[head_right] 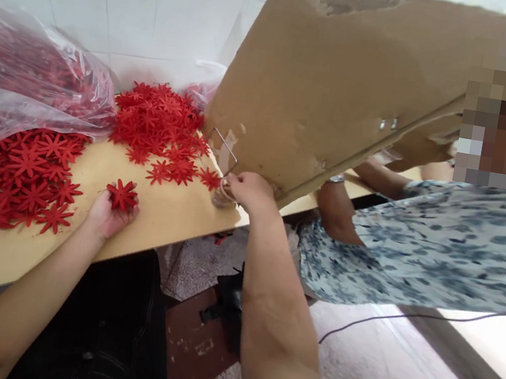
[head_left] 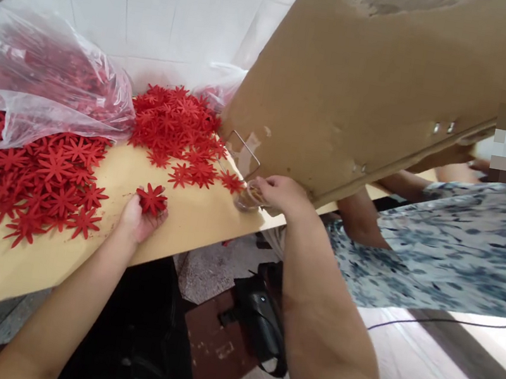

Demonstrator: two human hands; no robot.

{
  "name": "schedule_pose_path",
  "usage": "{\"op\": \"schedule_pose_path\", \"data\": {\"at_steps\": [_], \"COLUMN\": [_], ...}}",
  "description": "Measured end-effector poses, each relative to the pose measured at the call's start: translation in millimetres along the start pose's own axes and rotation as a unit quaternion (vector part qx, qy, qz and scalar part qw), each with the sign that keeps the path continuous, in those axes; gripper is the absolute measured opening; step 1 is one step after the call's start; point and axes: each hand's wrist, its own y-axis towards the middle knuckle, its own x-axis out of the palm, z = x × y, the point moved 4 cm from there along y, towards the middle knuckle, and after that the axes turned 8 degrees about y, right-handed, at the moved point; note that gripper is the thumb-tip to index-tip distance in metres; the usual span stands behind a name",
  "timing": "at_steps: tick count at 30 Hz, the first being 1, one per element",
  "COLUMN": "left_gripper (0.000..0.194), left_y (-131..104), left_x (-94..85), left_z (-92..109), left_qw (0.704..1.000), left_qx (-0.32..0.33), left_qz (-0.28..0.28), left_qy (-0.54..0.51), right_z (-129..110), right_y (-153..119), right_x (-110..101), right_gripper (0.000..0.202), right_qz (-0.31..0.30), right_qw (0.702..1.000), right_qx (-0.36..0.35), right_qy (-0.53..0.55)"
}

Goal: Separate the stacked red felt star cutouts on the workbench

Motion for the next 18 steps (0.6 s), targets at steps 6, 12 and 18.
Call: {"op": "schedule_pose_path", "data": {"at_steps": [6,12,18], "left_gripper": [0.039,0.040,0.039], "left_y": [1,-3,-4], "left_x": [-1.3,-2.0,-0.7], "left_z": [-3,-7,-7], "left_qw": [1.000,1.000,1.000], "left_qx": [-0.002,-0.009,-0.005], "left_qz": [-0.003,0.000,0.005], "left_qy": [0.005,0.017,0.021], "right_z": [-17,-19,-23], "right_y": [7,8,3], "right_x": [12,22,17], "right_gripper": [0.034,0.031,0.036], "right_qz": [-0.126,-0.286,-0.254], "right_qw": [0.987,0.956,0.965], "right_qx": [-0.059,-0.056,-0.037], "right_qy": [-0.074,-0.041,-0.054]}}
